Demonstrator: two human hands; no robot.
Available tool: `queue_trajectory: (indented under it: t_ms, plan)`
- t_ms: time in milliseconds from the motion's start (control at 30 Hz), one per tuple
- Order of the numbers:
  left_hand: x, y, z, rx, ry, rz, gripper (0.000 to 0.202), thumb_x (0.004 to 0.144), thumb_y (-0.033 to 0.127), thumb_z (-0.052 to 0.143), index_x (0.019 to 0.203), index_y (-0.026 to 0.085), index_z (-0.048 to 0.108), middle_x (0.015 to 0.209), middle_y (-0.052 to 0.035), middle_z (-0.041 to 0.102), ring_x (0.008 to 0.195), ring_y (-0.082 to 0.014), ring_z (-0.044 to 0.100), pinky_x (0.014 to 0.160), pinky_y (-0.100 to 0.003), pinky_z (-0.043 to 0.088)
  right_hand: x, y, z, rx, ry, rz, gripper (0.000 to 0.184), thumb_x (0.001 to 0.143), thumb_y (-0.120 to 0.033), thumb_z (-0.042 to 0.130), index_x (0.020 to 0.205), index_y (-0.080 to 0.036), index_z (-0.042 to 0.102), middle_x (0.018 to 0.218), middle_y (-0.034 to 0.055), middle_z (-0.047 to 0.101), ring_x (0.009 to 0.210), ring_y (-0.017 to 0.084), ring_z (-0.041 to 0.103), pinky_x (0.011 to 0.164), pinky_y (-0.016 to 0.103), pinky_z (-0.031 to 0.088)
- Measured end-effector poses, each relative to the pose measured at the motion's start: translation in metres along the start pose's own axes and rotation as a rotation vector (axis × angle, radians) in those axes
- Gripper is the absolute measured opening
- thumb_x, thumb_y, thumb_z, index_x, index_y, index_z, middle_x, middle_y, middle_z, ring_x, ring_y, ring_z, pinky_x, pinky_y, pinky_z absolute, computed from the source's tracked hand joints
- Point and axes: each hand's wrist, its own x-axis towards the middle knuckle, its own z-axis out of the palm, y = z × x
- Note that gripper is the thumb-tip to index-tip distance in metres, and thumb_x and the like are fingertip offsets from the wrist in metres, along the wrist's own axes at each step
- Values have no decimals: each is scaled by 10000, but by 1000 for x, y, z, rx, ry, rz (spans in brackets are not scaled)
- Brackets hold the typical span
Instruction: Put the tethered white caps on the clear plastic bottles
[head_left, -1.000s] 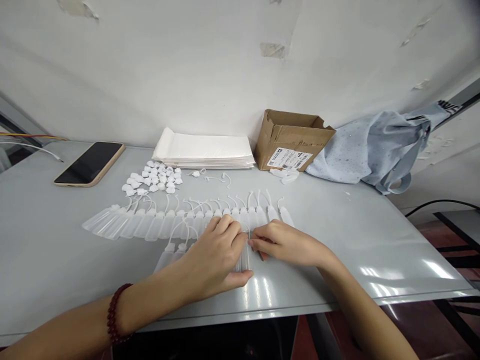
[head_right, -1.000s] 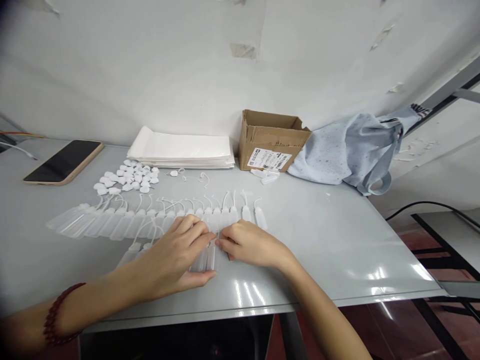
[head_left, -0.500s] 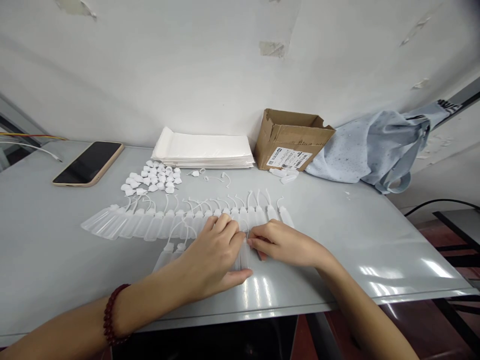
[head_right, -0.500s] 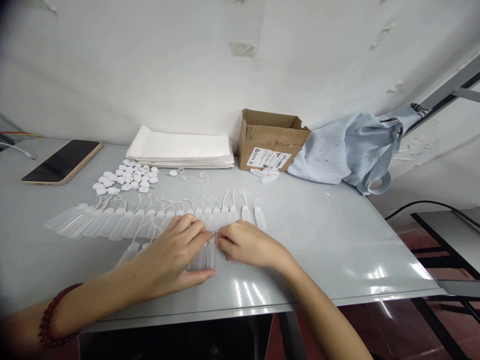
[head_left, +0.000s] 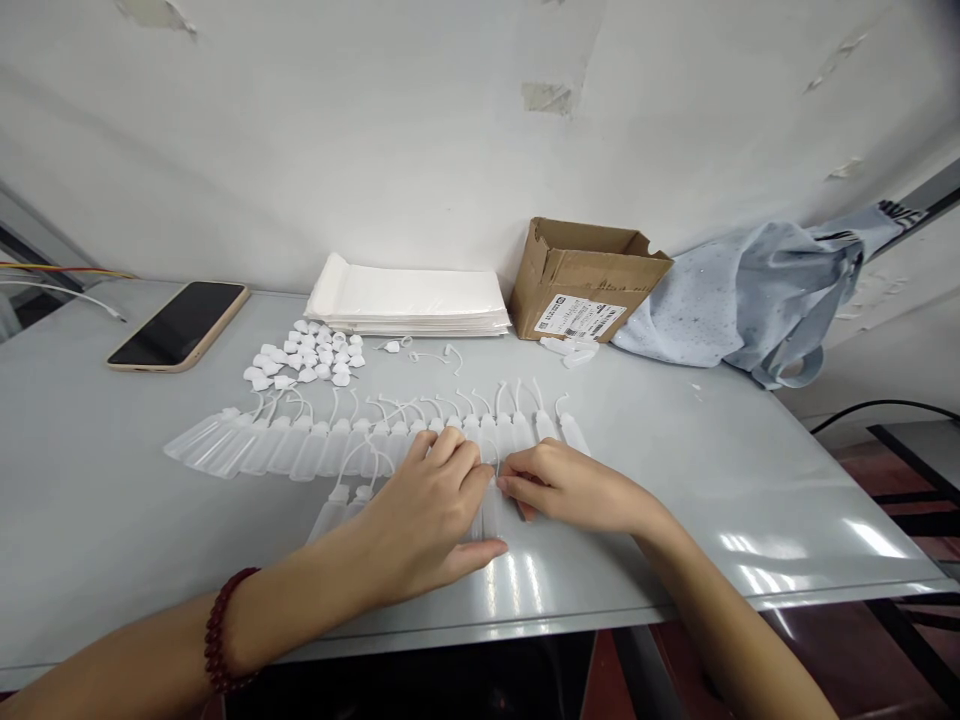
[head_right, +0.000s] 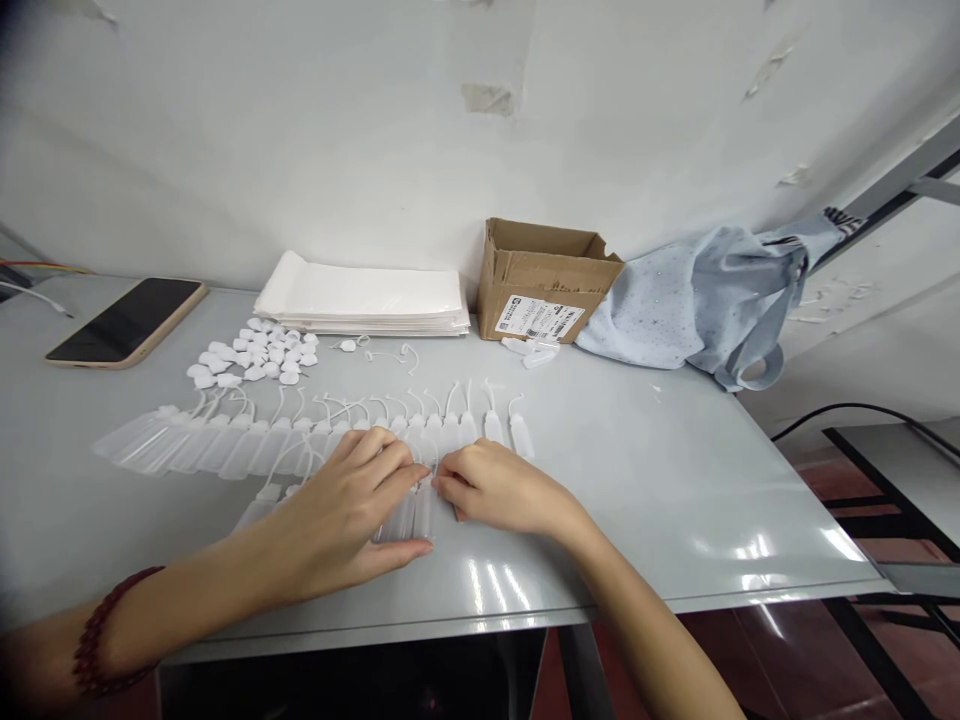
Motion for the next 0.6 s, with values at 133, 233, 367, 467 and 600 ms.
queue_trajectory:
  t_ms: [133,233,367,467,600]
  plan:
    - [0,0,1,-8,-20,-8,393,839,480,592,920,97,626,843,-99,543,851,-265,440,738,-422,395,0,1,0,9,-4,6,347,918,-204,431,584,-157,511,568,-4,621,489,76,465,536,220,347]
    - [0,1,1,-7,-32,-10,410,834,495,596,935,98,625,852,-97,544,859,-266,439,747,-422,389,-1,2,0,15,-5,6,348,919,-213,434,584,-157,509,560,-9,617,472,70,452,516,213,347]
    - [0,0,0,-13,-36,-16,425,828,503,602,948,96,625,873,-104,547,871,-271,441,756,-426,385,-2,3,-3,35,2,16,338,920,-232,442,600,-158,522,564,-4,624,469,72,462,498,207,361]
    - [-1,-3,-1,-18,-3,-22,438,823,506,609,968,93,621,886,-105,550,869,-269,443,752,-425,382,-3,5,-7,125,-59,61,323,918,-272,450,628,-159,535,580,-5,623,408,64,443,440,205,364]
    - [-1,-13,-4,-19,80,-47,473,811,529,617,990,92,622,880,-99,561,863,-264,448,724,-405,380,-7,10,-16,256,-116,106,319,909,-332,459,659,-158,553,595,-7,616,346,51,397,386,209,347]
